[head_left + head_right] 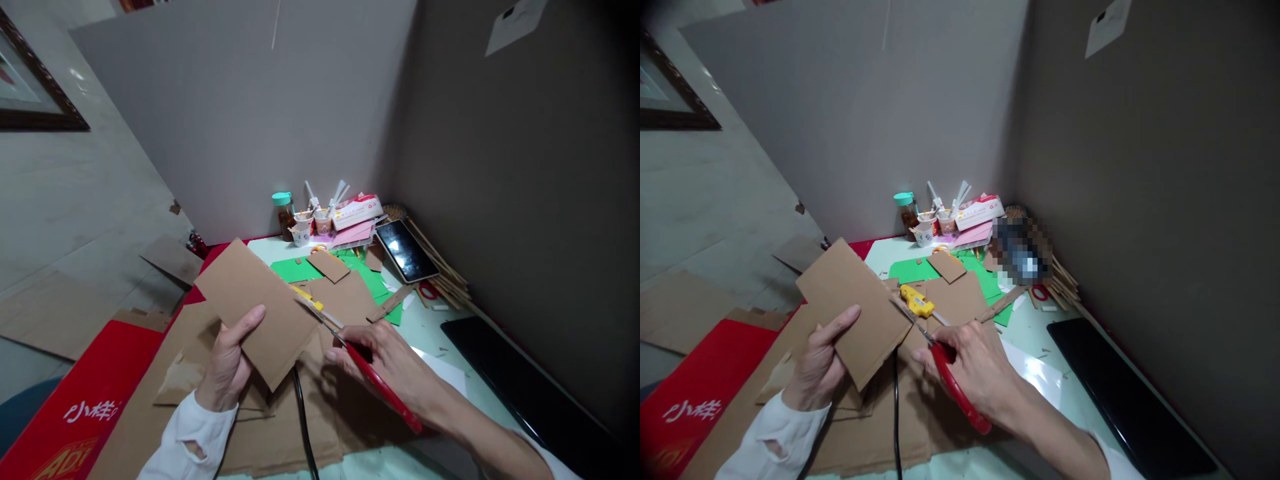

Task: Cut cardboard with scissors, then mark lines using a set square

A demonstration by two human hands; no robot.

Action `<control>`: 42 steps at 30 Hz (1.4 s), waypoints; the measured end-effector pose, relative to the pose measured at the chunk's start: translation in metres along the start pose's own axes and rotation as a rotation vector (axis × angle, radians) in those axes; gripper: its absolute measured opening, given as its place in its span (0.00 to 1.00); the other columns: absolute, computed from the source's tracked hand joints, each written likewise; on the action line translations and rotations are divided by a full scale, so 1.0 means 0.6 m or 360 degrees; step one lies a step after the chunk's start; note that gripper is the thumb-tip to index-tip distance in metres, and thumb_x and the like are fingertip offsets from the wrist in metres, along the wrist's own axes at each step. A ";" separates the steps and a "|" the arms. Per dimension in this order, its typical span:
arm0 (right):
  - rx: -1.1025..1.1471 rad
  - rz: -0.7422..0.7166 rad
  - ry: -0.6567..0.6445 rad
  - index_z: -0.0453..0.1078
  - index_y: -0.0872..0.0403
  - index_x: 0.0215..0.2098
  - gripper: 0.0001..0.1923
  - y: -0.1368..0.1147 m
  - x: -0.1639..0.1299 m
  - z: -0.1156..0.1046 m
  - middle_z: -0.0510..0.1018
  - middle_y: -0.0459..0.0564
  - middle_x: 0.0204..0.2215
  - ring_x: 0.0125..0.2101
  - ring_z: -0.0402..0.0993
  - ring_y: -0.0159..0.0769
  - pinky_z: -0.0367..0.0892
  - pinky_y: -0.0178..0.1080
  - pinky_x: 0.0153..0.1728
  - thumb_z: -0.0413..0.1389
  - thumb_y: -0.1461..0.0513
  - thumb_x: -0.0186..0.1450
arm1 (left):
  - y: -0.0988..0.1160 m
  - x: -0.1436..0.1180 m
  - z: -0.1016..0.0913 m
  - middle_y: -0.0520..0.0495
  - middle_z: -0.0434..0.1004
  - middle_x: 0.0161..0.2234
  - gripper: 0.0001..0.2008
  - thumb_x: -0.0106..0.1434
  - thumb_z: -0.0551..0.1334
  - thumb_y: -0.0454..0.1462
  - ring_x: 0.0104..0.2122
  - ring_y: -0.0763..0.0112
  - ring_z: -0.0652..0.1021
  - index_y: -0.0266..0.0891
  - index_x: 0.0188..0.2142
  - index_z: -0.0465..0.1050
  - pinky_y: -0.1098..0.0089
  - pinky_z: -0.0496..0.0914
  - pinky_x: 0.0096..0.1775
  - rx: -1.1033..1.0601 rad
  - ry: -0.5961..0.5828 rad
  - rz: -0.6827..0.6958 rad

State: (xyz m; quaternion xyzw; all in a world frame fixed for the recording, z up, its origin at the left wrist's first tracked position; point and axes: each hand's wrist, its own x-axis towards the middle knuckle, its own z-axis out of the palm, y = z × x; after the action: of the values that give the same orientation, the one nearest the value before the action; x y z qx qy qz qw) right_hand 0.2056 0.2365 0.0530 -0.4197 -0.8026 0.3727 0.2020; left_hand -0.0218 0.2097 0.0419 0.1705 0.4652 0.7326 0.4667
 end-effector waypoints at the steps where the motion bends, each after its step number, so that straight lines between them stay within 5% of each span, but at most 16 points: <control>1: 0.0003 -0.0001 -0.0013 0.55 0.53 0.19 0.30 0.001 0.001 0.000 0.52 0.38 0.17 0.22 0.46 0.29 0.46 0.36 0.25 0.51 0.40 0.66 | -0.001 0.001 0.000 0.47 0.83 0.35 0.27 0.39 0.80 0.33 0.33 0.67 0.81 0.36 0.41 0.80 0.70 0.80 0.36 0.0005 -0.0005 0.0002; 11: 0.0018 -0.0028 -0.0046 0.72 0.53 0.31 0.27 0.006 0.000 -0.006 0.73 0.45 0.23 0.26 0.64 0.33 0.56 0.35 0.30 0.54 0.39 0.64 | -0.014 -0.006 0.000 0.47 0.84 0.38 0.28 0.41 0.79 0.33 0.36 0.66 0.82 0.39 0.44 0.79 0.71 0.80 0.37 0.0065 -0.0067 0.0017; 21: -0.0013 -0.0050 0.0021 0.58 0.52 0.21 0.31 0.010 0.005 0.000 0.58 0.39 0.17 0.23 0.48 0.30 0.49 0.36 0.27 0.50 0.38 0.67 | -0.016 -0.007 0.003 0.46 0.84 0.40 0.28 0.43 0.78 0.33 0.38 0.64 0.82 0.39 0.46 0.79 0.68 0.80 0.39 0.0084 -0.0055 -0.0033; 31: -0.0022 -0.0016 -0.0004 0.68 0.52 0.27 0.26 0.010 -0.001 -0.008 0.68 0.42 0.20 0.24 0.60 0.32 0.53 0.35 0.27 0.55 0.38 0.64 | -0.023 -0.023 0.005 0.45 0.83 0.43 0.36 0.43 0.79 0.35 0.41 0.62 0.82 0.39 0.53 0.74 0.65 0.79 0.44 0.0150 -0.0122 -0.0058; 42: -0.0169 0.0050 0.0042 0.63 0.51 0.22 0.32 0.008 0.006 -0.010 0.64 0.42 0.17 0.21 0.54 0.31 0.51 0.37 0.27 0.51 0.34 0.63 | -0.030 -0.028 0.006 0.43 0.82 0.46 0.39 0.43 0.78 0.36 0.45 0.57 0.81 0.40 0.56 0.72 0.67 0.79 0.42 0.0206 -0.0105 -0.0079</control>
State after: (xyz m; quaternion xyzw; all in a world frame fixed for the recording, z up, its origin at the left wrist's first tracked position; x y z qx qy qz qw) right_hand 0.2097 0.2437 0.0532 -0.4473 -0.8119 0.3270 0.1840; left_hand -0.0012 0.2002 0.0316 0.2129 0.5001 0.6831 0.4878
